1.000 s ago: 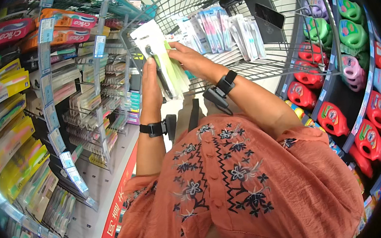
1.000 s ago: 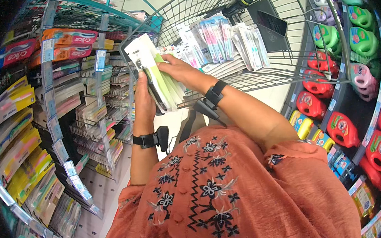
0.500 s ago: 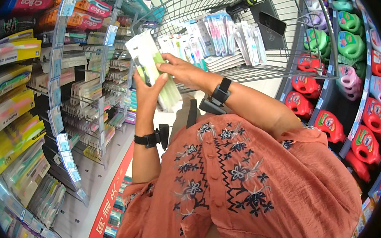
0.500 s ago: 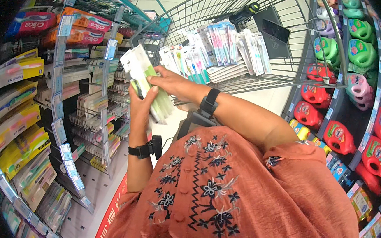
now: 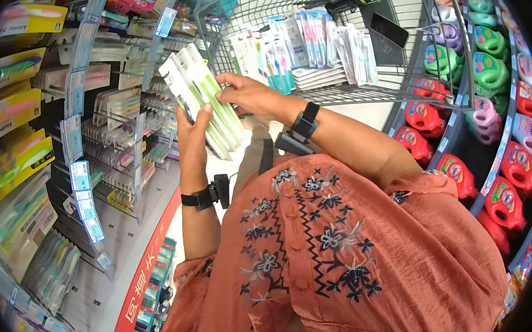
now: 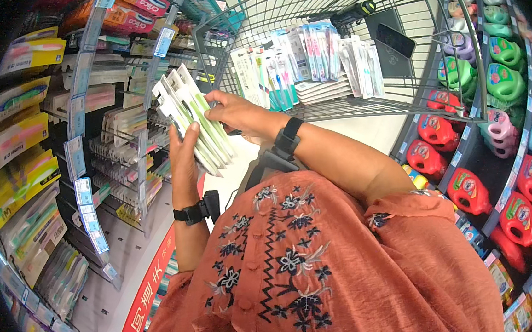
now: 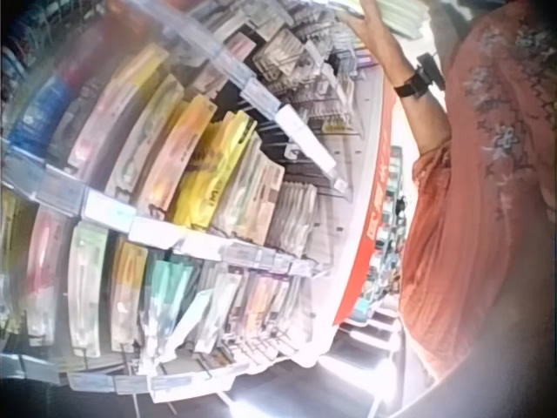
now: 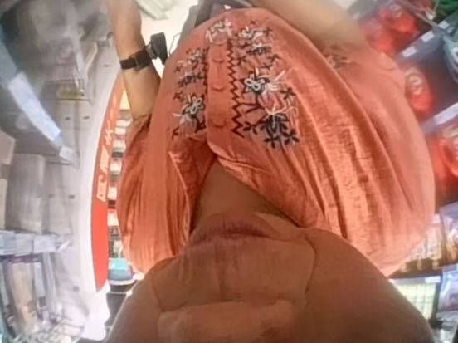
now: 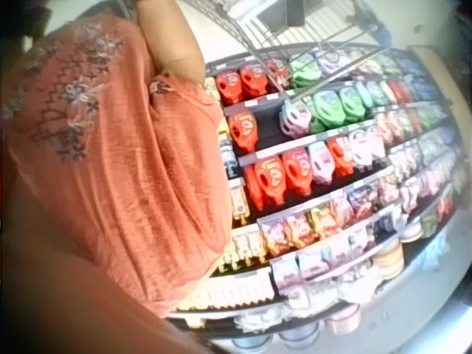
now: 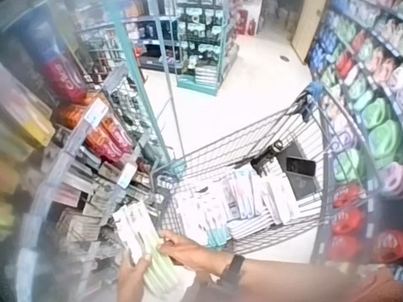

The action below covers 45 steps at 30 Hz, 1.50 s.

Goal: The person picks up packaged toothbrushes from a shelf by hand and places them into a shopping cart.

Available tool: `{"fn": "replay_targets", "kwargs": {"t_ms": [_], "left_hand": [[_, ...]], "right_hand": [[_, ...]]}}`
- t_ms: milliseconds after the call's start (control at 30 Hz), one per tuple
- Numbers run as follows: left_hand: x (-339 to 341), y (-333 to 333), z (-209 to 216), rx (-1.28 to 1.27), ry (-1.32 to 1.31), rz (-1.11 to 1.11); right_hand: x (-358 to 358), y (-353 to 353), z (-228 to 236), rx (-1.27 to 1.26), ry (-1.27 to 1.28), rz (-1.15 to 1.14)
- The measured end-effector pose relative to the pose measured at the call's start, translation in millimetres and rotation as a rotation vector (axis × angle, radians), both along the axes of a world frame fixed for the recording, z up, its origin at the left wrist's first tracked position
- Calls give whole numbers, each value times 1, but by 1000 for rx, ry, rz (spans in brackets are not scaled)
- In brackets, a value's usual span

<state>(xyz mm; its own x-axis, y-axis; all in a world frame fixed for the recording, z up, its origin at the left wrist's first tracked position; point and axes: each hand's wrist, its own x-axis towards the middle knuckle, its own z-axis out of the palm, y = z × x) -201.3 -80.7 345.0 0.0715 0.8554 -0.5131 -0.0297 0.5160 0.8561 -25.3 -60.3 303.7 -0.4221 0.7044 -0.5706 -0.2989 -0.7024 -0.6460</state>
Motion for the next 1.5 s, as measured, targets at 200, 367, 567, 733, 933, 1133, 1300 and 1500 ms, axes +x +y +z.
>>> {"fn": "replay_targets", "kwargs": {"t_ms": [200, 367, 567, 733, 933, 1133, 1300, 1500], "left_hand": [[-13, 1, -2, -10, -98, 61], [-22, 4, -15, -13, -258, 88], [-23, 7, -9, -4, -152, -3], [-20, 13, -7, 27, -38, -71], [-28, 18, -8, 18, -43, -66], [-42, 15, -14, -48, -294, -12], [-50, 15, -20, -104, -355, 12], [-51, 13, -25, -14, -242, -23]], "right_hand": [[-3, -2, 3, 16, -50, 13], [-6, -2, 5, 2, -17, -16], [-8, -5, 13, 52, -62, -39], [-6, -4, 17, 67, -83, -45], [-8, -1, 12, 76, -73, -33], [-11, 4, 14, 37, 70, -48], [-12, 8, 18, 49, 55, -9], [-18, 13, 32, 153, -131, 26]]}}
